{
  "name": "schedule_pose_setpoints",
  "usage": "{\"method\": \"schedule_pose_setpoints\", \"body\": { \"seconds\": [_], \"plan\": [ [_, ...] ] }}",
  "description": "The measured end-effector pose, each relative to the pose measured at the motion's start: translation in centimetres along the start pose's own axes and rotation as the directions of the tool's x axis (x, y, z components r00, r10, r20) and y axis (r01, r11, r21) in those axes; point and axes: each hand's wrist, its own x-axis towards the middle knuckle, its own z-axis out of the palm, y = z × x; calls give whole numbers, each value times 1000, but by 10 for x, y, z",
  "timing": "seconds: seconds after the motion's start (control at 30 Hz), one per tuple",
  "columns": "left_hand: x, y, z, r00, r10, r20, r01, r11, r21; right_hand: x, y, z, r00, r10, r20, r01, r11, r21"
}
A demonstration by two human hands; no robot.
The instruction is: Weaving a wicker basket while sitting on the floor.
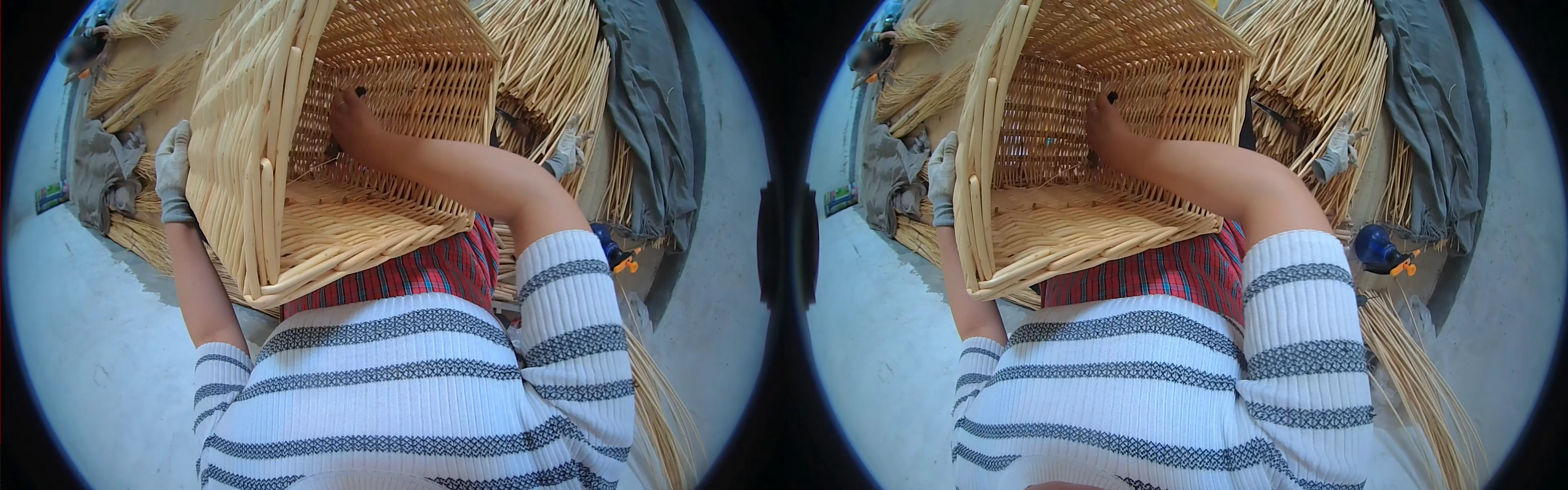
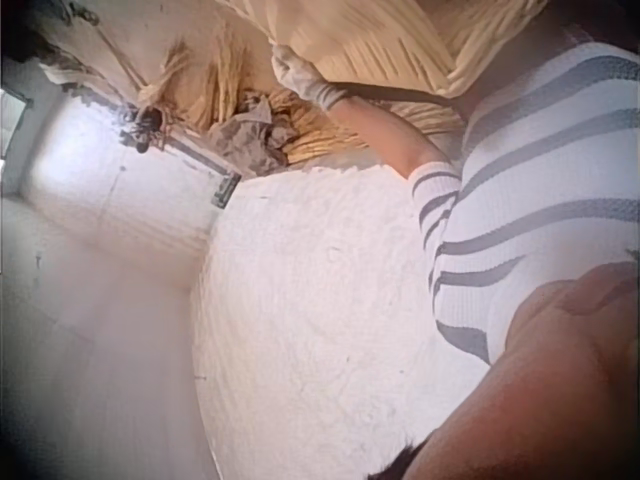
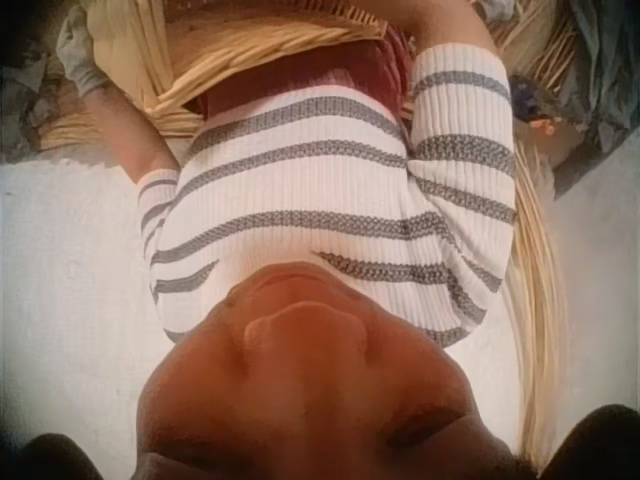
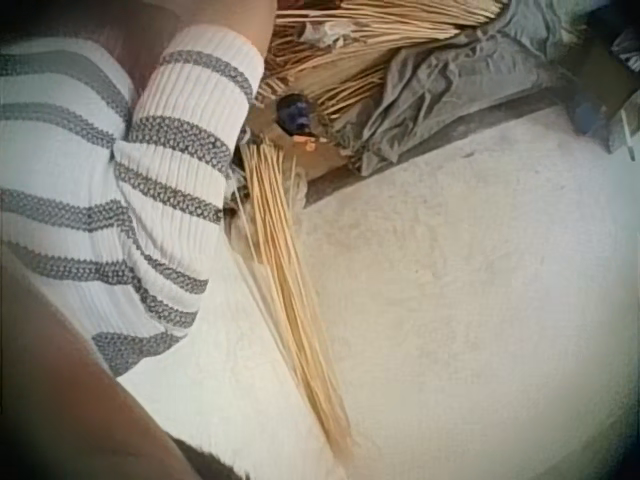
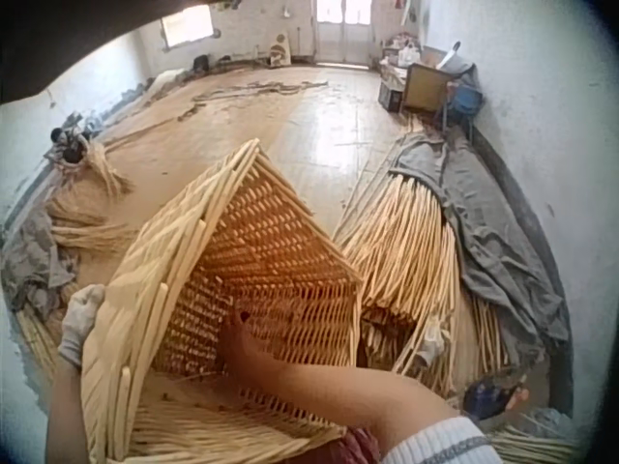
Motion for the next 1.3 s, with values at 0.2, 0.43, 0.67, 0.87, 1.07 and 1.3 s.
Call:
{"method": "schedule_pose_setpoints", "body": {
  "seconds": [0.2, 0.43, 0.67, 0.87, 1.07, 1.3],
  "plan": [
    [-3, 6, 3, 999, -31, -26, 30, 999, -24, 23, -13, -1, 997, -71, 29, 74, 990, -117],
    [-1, 15, 8, 998, -59, -6, 59, 997, -46, 57, 20, 44, 947, -322, -8, 321, 943, 82],
    [-6, 14, 8, 999, -37, -25, 36, 998, -47, 35, 26, 12, 993, -63, 97, 74, 990, -119],
    [-6, 16, 8, 999, -54, -7, 53, 998, -44, 43, 22, -20, 987, -35, 158, 66, 979, -194],
    [-5, 14, 7, 1000, 8, -7, -8, 999, 45, 42, 40, -5, 980, -70, 189, 92, 989, -112],
    [-3, 13, 5, 997, -70, -32, 69, 997, -22, 40, 42, 1, 981, -34, 192, 45, 998, -51]
  ]
}}
